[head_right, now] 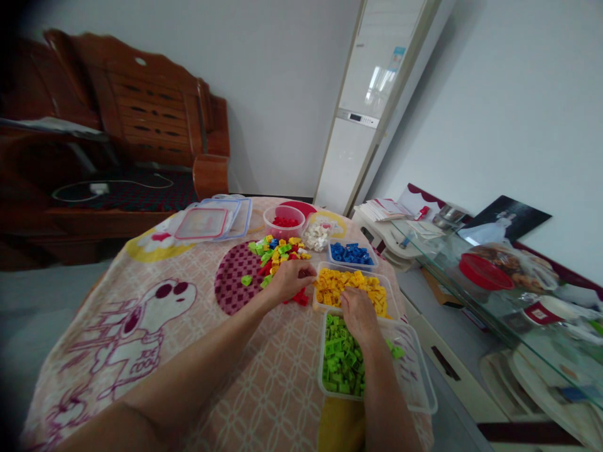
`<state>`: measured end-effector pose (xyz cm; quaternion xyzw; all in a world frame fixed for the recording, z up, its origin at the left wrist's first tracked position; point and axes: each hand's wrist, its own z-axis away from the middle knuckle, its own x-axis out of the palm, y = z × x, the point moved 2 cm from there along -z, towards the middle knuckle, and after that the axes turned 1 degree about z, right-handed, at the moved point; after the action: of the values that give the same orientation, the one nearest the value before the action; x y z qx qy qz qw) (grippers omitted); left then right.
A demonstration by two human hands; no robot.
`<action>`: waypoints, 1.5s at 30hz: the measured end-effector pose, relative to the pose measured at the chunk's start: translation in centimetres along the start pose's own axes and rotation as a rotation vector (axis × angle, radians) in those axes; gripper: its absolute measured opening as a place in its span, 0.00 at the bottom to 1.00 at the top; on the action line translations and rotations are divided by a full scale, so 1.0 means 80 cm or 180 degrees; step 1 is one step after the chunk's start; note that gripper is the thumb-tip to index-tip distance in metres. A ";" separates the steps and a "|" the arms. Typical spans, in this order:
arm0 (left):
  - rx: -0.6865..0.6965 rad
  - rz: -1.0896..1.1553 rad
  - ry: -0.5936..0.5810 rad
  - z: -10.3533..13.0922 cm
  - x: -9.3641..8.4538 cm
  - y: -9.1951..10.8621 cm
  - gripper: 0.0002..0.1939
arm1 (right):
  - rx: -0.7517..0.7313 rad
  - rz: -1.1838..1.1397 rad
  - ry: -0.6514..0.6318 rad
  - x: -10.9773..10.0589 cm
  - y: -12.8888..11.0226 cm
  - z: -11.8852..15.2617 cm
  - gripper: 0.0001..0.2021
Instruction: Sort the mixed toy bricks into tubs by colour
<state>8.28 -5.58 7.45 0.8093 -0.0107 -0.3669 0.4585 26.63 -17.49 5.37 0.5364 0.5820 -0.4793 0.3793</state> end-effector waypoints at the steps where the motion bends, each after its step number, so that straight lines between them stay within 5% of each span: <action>1: 0.0049 0.0044 -0.0083 0.002 0.009 0.005 0.07 | 0.0003 -0.0006 0.0012 0.001 0.000 0.000 0.17; 5: 0.0137 0.0020 -0.0261 0.009 0.032 0.014 0.08 | -0.0006 -0.0023 0.0020 0.001 0.001 0.000 0.17; 8: 0.0159 -0.0081 -0.0244 0.007 0.028 0.010 0.09 | 0.0032 -0.0005 -0.0005 0.001 0.000 0.000 0.17; 19: -0.0668 -0.1291 0.0301 -0.006 -0.066 -0.048 0.11 | -0.0007 0.0002 -0.0043 0.001 0.001 -0.001 0.18; 23: -0.0967 -0.1701 0.0172 -0.003 -0.083 -0.066 0.11 | 0.0038 0.0011 0.0035 0.002 0.001 0.000 0.18; 36: -0.1331 -0.2047 -0.0194 0.000 -0.070 -0.077 0.11 | 0.0073 -0.0038 0.0027 0.004 0.003 0.002 0.16; 45: -0.1003 -0.1749 -0.0079 -0.001 -0.074 -0.077 0.07 | 0.0072 0.0014 0.0052 0.002 0.001 0.000 0.15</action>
<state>2.04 0.15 6.33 0.6964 0.2598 -0.4841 0.4618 26.69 -17.46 5.23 0.5459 0.5784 -0.4806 0.3695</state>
